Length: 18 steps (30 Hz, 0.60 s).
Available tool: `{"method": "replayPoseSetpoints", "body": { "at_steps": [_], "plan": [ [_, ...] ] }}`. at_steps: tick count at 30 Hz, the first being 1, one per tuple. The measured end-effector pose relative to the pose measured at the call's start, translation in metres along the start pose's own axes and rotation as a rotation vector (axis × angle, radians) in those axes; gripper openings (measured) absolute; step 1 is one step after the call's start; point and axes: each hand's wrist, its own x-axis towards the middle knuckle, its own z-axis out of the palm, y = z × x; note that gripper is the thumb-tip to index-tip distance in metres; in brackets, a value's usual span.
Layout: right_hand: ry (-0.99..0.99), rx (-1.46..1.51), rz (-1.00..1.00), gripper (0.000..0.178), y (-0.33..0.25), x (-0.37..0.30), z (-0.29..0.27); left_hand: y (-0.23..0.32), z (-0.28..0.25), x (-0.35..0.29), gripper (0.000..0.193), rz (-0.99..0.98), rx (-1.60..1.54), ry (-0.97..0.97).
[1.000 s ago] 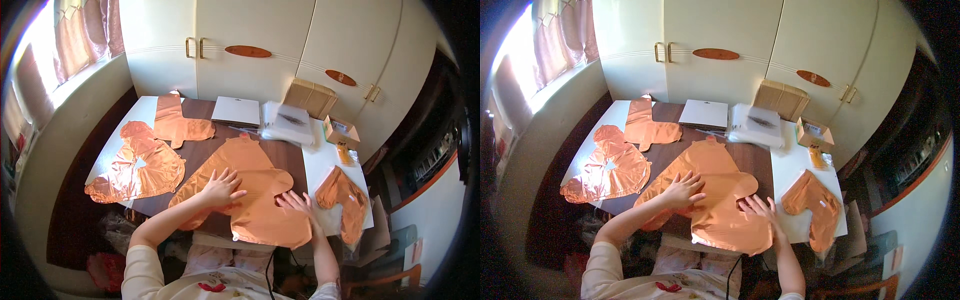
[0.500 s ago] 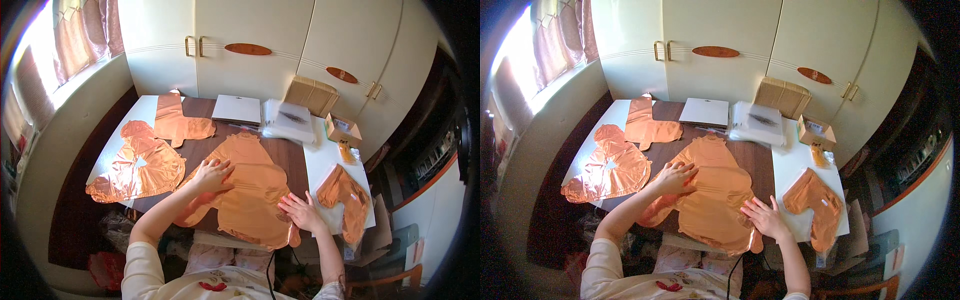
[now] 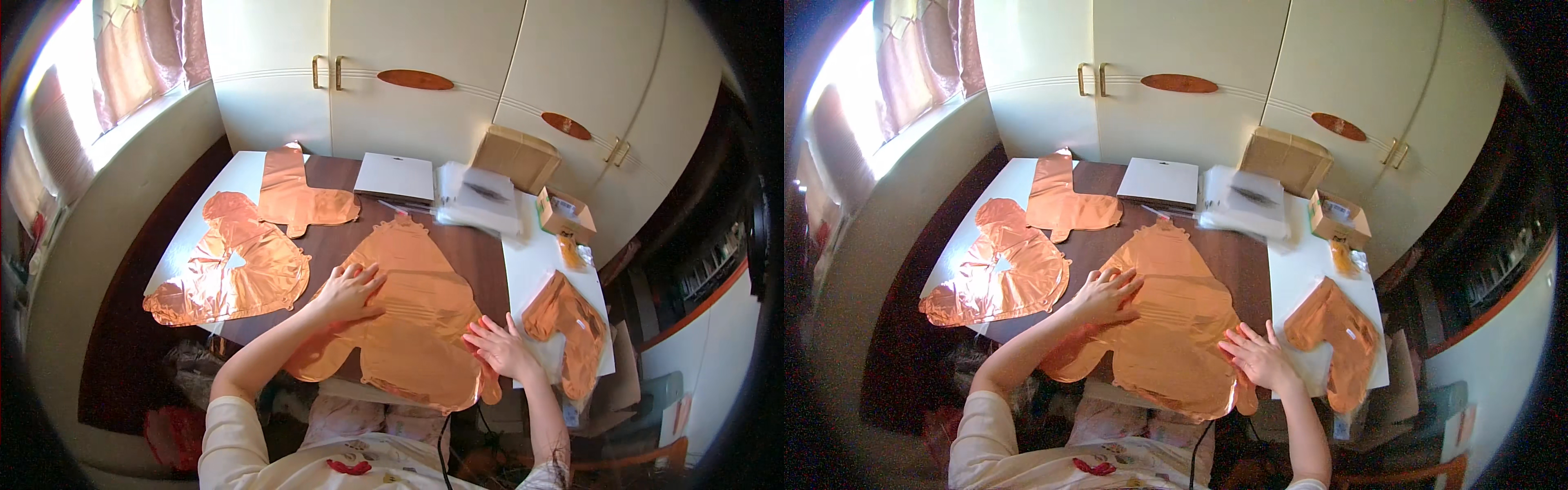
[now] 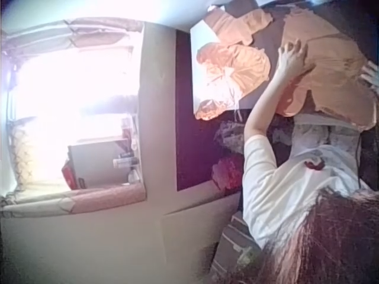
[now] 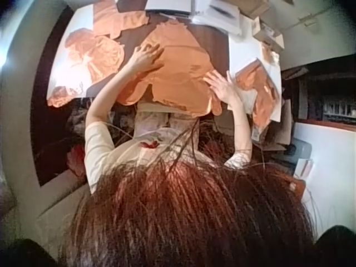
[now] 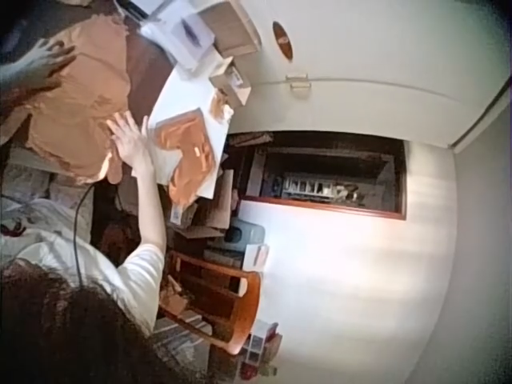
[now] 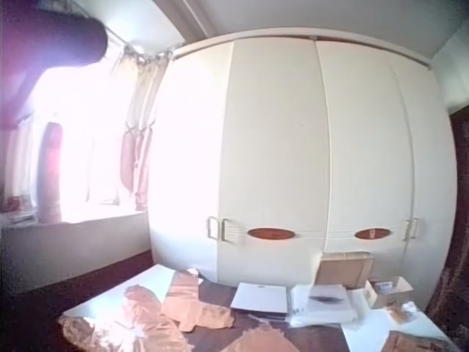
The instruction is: Folding and placing foil balloons into plastic sleeves with cardboard inserts.
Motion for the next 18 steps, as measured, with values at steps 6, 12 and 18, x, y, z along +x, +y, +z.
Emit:
{"method": "replayPoseSetpoints", "body": {
  "at_steps": [6,12,18],
  "plan": [
    [0.152,0.081,-0.061,0.04,-0.02,0.047,-0.023,-0.012,-0.004,-0.006,0.068,0.003,0.023,0.139],
    [0.294,0.069,-0.309,0.042,-0.067,0.194,-0.042,-0.09,-0.032,-0.018,0.058,-0.178,0.04,0.128],
    [0.102,0.187,-0.231,0.044,-0.129,0.36,0.001,-0.188,-0.037,-0.05,0.03,-0.541,-0.05,0.217]
  ]
}}
